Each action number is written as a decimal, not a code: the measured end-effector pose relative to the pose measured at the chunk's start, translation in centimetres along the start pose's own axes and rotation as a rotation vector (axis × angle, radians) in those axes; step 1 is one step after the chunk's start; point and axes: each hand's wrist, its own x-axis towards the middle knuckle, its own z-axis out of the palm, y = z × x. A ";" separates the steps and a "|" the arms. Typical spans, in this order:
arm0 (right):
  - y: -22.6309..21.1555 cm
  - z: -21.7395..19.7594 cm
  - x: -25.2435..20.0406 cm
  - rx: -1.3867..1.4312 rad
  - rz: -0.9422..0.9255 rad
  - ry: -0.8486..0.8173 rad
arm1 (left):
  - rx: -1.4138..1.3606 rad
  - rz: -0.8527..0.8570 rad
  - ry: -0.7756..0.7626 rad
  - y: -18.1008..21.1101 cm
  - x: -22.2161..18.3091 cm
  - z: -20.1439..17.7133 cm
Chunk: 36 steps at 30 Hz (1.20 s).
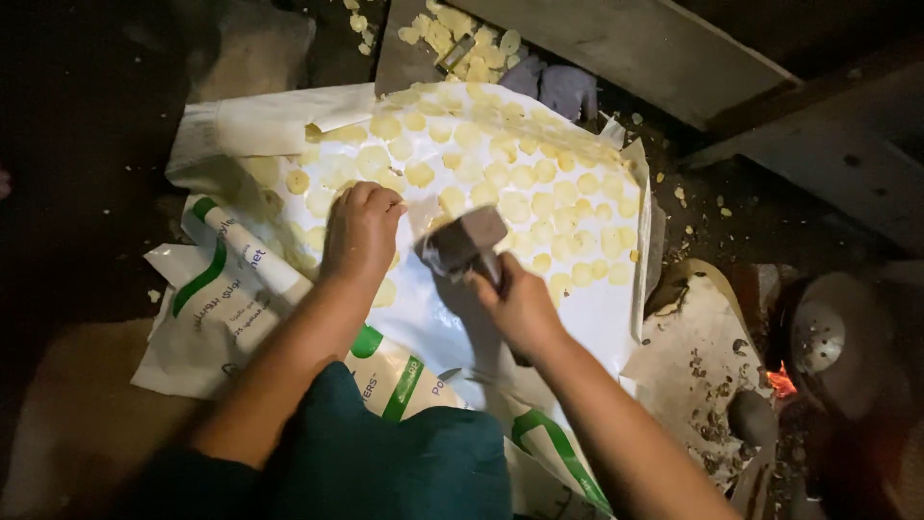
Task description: Flattening roasted nuts with a mallet on a stone block to create crackers
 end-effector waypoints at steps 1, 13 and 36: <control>-1.5 -1.4 -0.1 0.024 -0.004 0.046 | -0.011 -0.031 -0.002 0.1 0.2 0.2; -2.2 3.9 6.7 -0.116 -0.078 0.161 | 0.101 -0.031 -0.008 0.8 -1.8 -2.9; -3.7 4.3 4.7 -0.209 -0.050 -0.047 | -0.130 -0.147 0.193 -1.3 -3.7 -2.7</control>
